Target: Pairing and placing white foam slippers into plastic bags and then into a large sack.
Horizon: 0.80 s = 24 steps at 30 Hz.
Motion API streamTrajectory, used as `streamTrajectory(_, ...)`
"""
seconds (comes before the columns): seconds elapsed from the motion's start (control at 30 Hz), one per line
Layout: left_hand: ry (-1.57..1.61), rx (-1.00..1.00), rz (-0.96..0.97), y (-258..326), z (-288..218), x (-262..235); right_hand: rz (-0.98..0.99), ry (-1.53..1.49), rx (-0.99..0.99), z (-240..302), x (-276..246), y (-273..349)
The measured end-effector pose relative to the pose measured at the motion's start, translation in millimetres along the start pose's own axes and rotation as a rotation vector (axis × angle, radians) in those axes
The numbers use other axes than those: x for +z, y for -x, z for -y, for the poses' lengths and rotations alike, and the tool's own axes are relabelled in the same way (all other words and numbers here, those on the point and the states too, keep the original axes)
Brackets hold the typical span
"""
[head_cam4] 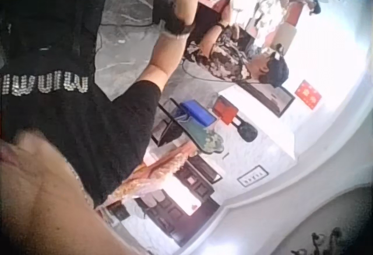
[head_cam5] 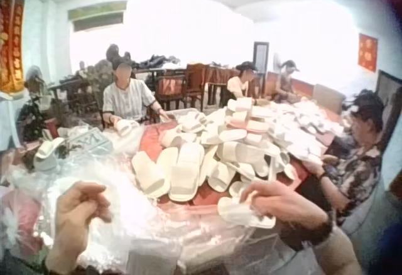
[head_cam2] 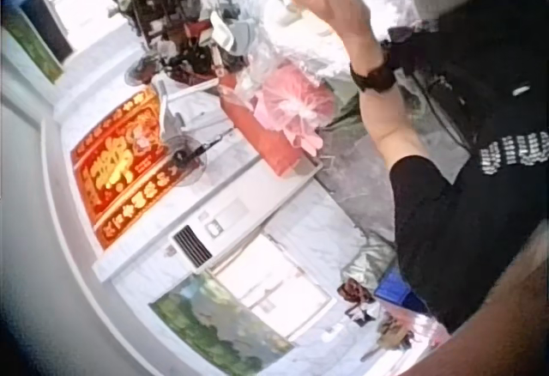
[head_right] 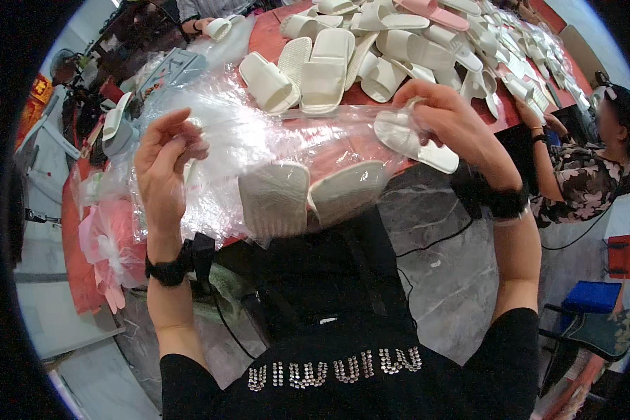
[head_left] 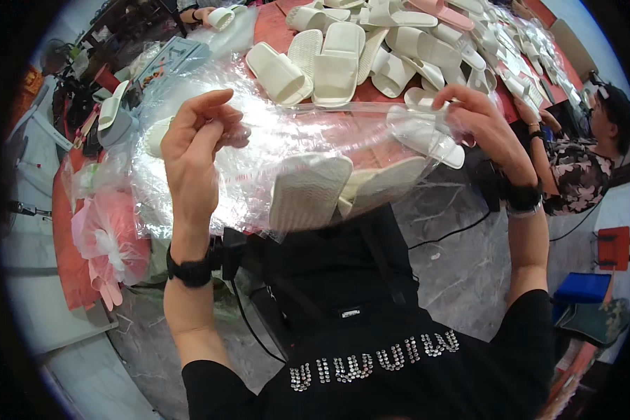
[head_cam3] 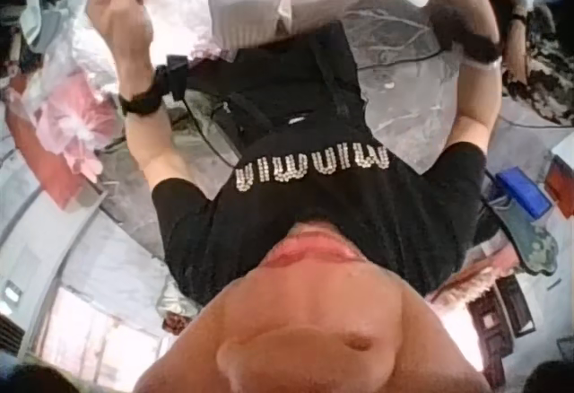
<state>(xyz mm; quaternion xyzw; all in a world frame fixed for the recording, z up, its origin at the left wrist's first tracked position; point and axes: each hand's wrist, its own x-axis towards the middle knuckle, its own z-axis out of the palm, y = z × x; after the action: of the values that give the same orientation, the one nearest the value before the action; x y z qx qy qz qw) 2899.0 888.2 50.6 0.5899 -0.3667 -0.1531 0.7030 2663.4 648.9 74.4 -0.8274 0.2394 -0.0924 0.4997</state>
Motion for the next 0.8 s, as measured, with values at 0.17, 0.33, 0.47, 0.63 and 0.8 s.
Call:
streamTrajectory(0.17, -0.024, 0.082, -0.09, -15.5, -2.0, -18.6, -0.002, -0.167, -0.122, -7.8, 16.8, -33.7)
streamTrajectory(0.33, -0.151, 0.292, -0.212, 2.1, -21.5, -39.9, -0.04, -0.315, -0.353, -11.4, 49.5, -49.2)
streamTrajectory(0.47, -0.276, 0.104, -0.245, 39.9, 39.5, -69.8, -0.02, -0.04, -0.36, -65.8, 102.8, -62.6)
streamTrajectory(0.63, -0.116, -0.507, -0.183, 115.2, 160.1, -80.9, 0.056, 0.211, -0.506, -180.2, 186.5, -64.0)
streamTrajectory(0.8, -0.366, -0.472, -0.066, 145.1, 161.0, -99.1, 0.318, 0.424, -0.577, -187.9, 177.2, -43.2)
